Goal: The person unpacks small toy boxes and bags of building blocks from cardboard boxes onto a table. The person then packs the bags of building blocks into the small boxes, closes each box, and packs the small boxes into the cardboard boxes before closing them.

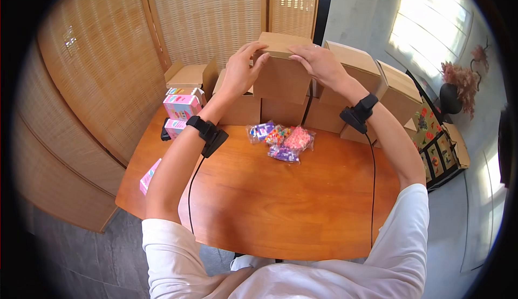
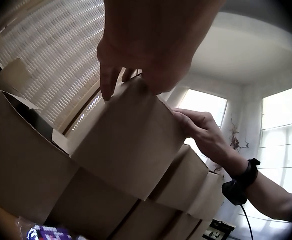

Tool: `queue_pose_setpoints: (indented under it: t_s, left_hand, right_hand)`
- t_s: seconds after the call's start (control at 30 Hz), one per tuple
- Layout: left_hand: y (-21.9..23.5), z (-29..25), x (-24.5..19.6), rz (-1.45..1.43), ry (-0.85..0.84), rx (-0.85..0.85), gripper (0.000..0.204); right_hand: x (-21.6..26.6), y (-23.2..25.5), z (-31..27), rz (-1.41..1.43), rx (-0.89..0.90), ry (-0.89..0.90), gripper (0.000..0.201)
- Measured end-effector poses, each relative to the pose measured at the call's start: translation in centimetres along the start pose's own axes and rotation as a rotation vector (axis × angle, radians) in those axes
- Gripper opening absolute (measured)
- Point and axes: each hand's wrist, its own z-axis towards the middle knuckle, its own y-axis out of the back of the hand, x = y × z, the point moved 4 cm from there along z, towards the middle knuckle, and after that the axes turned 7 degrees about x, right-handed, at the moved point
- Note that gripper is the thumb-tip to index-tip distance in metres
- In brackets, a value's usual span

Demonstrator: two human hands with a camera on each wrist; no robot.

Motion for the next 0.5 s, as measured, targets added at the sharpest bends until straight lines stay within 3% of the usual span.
queue_pose_setpoints:
  t_s: [0.07, 0.13, 0.23, 0.33, 0.43, 0.5]
  left_hand:
    - [-0.1, -0.2, 0.0, -0.014, -0.015, 0.000, 0.036]
    - [-0.4, -0.5, 0.0, 0.020, 0.024, 0.032, 0.038]
    - [-0.7, -0.7, 0.0, 0.021, 0.102, 0.072, 0.042]
    - [-1.5, -0.7, 0.3, 0.076, 0.045, 0.044, 0.050]
    - [-1.8, -0.7, -0.3, 0.169, 0.044, 0.039, 0.057]
    - [-2.1, -0.4, -0.5, 0.122, 0.036, 0.055, 0.056]
  right_hand:
    - [-0.6, -0.7, -0.2, 0.026, 0.048, -0.028, 0.032]
    - [-0.7, -1.0, -0.4, 0.100, -0.028, 0.104, 0.034]
    - [-0.8, -1.3, -0.6, 0.094, 0.054, 0.065, 0.043]
    - [0.9, -1.8, -1.9, -0.056, 0.005, 0.012, 0.051]
    - [6.1, -0.3, -5.5, -0.192, -0.063, 0.021, 0.059]
    - [10.9, 1.3, -9.2, -0.097, -0.136, 0.114, 0.060]
